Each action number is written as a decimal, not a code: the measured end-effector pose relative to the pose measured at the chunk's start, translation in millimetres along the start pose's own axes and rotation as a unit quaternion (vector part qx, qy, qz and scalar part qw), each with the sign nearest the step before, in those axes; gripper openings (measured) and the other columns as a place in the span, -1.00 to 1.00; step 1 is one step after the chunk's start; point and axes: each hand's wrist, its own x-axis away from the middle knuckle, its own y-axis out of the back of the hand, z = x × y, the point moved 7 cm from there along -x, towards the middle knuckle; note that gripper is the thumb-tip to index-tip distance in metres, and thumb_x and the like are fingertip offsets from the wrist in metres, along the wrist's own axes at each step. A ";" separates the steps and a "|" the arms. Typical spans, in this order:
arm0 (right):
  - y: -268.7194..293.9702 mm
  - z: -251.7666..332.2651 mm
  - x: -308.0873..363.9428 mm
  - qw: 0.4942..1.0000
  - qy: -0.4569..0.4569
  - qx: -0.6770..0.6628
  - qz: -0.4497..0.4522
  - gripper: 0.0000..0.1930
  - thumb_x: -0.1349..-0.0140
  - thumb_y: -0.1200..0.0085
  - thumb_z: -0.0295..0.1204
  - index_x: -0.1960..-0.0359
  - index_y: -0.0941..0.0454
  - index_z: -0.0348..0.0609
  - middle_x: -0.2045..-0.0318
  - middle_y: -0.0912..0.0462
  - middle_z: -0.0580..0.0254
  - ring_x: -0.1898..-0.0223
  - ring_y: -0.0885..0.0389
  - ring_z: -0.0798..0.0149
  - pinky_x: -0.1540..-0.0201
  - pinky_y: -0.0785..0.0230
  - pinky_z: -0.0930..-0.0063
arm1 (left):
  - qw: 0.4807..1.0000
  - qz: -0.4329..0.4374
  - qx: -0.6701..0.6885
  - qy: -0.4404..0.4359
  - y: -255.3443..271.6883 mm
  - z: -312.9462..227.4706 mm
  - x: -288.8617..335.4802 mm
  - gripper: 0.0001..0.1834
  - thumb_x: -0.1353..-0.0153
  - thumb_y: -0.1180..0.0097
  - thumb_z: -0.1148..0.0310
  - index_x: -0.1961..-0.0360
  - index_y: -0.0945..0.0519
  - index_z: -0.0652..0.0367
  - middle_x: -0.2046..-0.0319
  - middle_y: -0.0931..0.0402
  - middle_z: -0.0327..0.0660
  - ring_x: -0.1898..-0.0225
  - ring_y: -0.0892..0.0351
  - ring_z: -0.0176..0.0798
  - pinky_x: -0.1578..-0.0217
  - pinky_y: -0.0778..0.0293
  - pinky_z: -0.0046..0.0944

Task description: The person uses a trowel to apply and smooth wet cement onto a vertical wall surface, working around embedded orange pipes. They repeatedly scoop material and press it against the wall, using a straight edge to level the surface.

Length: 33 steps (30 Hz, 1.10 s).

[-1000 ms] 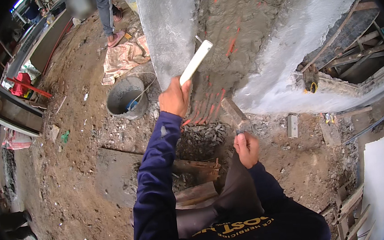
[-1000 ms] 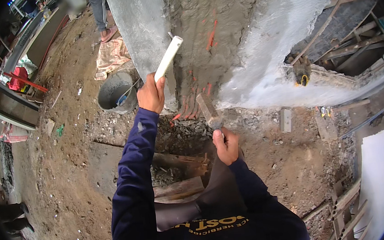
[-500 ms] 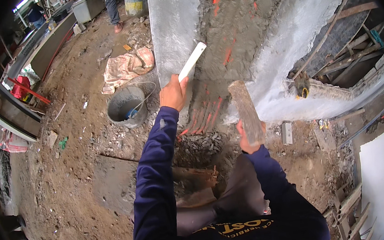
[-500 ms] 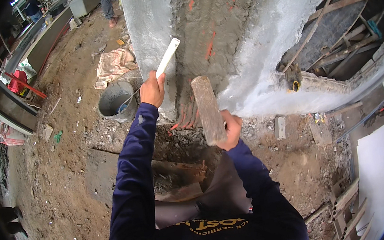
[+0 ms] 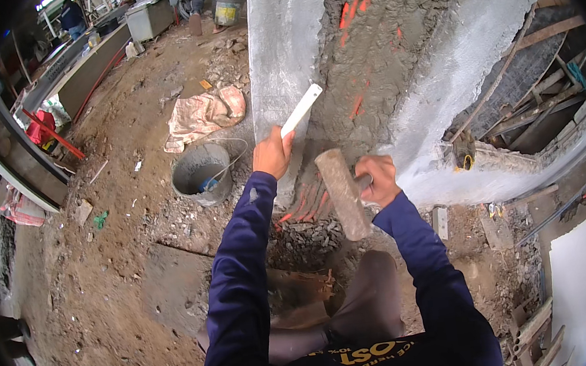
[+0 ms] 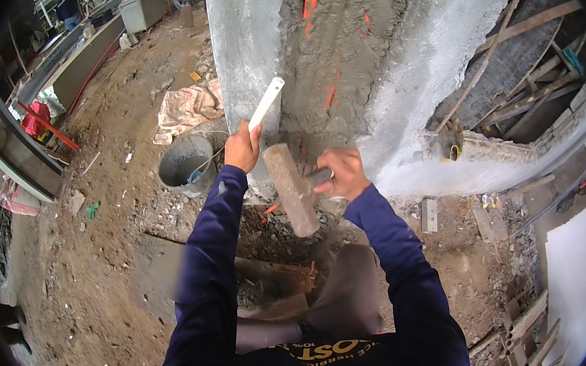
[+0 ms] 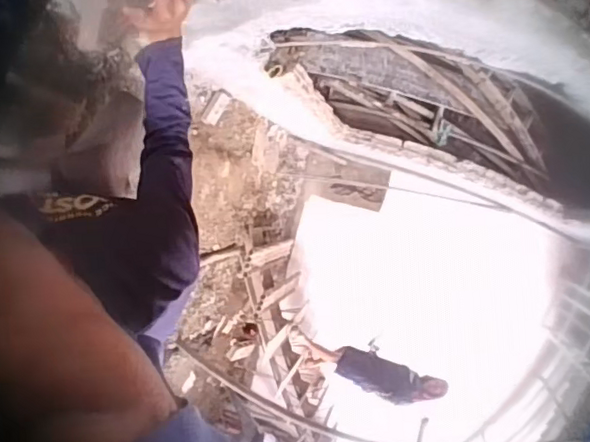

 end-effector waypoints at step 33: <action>-5.7 -32.7 -23.8 0.976 -0.143 0.150 0.065 -0.34 -0.14 -0.07 0.20 0.54 -0.49 -0.33 0.71 -0.52 -0.03 0.65 -0.56 -0.10 0.58 -0.38 0.20 | 0.997 0.025 0.067 -0.002 -17.7 8.9 -1.2 -0.60 -0.38 0.18 0.04 0.24 -0.38 0.21 0.52 -0.49 0.25 0.40 -0.48 0.40 0.40 -0.31 0.26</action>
